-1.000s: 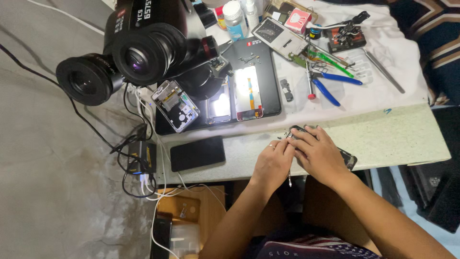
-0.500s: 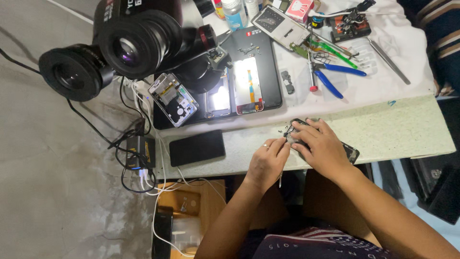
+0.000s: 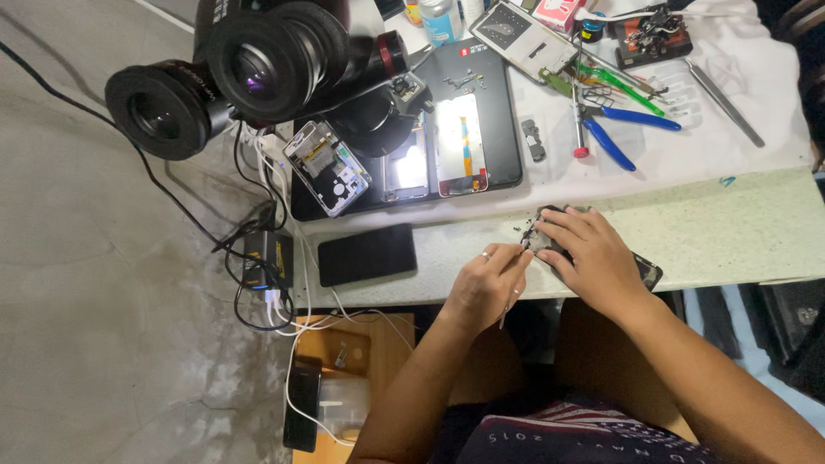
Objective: The person uses a metal spudger to scrape adhesive residue from the back cover of a disassembled smartphone. They then use a green toothbrush to sweep debris from the cover and the work surface. The person continues scraping the cover with the spudger.
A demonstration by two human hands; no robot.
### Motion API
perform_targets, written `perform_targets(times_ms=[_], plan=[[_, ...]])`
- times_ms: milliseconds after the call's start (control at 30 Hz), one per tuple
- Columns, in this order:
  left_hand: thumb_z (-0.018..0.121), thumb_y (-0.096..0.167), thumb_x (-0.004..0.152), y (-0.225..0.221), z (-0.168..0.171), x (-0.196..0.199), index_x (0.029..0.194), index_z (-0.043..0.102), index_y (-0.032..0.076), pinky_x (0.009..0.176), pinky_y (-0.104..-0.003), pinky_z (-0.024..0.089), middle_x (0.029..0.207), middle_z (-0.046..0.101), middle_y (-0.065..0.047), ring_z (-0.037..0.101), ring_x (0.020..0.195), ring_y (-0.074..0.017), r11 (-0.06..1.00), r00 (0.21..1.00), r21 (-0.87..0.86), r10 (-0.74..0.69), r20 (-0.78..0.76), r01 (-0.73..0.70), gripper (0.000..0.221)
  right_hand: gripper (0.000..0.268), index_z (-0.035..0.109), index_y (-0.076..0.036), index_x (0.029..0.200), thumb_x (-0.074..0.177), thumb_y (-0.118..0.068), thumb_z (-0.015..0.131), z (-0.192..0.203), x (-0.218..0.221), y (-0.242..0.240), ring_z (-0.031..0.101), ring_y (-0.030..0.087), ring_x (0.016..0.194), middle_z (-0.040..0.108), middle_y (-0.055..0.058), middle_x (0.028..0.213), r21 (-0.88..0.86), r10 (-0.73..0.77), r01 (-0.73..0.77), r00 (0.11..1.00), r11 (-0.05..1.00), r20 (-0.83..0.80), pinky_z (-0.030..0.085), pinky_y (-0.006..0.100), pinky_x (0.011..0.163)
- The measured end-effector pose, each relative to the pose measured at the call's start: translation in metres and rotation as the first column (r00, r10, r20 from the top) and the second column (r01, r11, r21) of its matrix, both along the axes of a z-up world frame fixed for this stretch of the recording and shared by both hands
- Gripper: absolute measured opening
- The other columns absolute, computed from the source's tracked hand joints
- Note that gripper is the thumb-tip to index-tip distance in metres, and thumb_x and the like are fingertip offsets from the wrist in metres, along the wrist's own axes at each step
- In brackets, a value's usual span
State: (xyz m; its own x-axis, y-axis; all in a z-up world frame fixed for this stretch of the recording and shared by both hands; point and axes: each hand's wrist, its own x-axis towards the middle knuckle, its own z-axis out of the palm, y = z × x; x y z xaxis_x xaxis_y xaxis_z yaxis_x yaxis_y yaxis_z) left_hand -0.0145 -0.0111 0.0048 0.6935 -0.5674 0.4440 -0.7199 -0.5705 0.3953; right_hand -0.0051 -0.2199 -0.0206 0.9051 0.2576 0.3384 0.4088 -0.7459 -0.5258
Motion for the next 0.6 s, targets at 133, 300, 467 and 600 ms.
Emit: perform_targets(times_ms=[133,300,467,600], plan=[[0.073,-0.002,0.083,-0.0073,-0.0077,0.0051,0.114,0.071,-0.006,0.089,-0.036,0.059,0.116,0.069,-0.016,0.069,0.103,-0.0290,1.000,0.998,-0.027,0.004,0.066,-0.002,0.031,0.042,0.071,-0.016,0.127,0.087,-0.029,0.073,-0.0029,-0.0002,-0.0010,0.056,0.032,0.131,0.065,0.004,0.138,-0.034,-0.002,0.003,1.000,0.999,0.011,0.039,0.044,0.115],[0.073,-0.001,0.080,-0.0070,-0.0076,0.0037,0.115,0.071,-0.004,0.089,-0.037,0.059,0.116,0.071,-0.016,0.069,0.103,-0.0293,0.999,0.995,-0.036,0.029,0.094,-0.026,0.035,0.041,0.072,-0.017,0.126,0.086,-0.027,0.073,-0.0022,0.0000,-0.0007,0.056,0.032,0.131,0.066,0.003,0.138,-0.071,-0.011,0.013,1.000,0.997,0.027,0.039,0.045,0.115],[0.072,-0.001,0.086,-0.0025,-0.0089,0.0024,0.112,0.071,-0.004,0.091,-0.037,0.059,0.118,0.072,-0.017,0.069,0.105,-0.0293,1.000,0.990,0.001,0.026,0.135,-0.026,0.027,0.042,0.072,-0.015,0.125,0.086,-0.029,0.074,-0.0015,-0.0001,-0.0003,0.057,0.032,0.130,0.066,0.003,0.136,-0.022,-0.003,0.004,0.999,1.000,0.036,0.041,0.043,0.113],[0.070,0.000,0.086,-0.0046,-0.0077,0.0108,0.110,0.070,-0.004,0.092,-0.038,0.059,0.117,0.072,-0.017,0.069,0.105,-0.0301,1.000,0.988,-0.027,-0.011,0.156,0.016,0.025,0.041,0.072,-0.014,0.125,0.086,-0.028,0.074,-0.0015,0.0005,0.0006,0.057,0.033,0.129,0.067,0.004,0.136,-0.035,0.002,-0.001,0.999,0.999,0.037,0.042,0.043,0.113]])
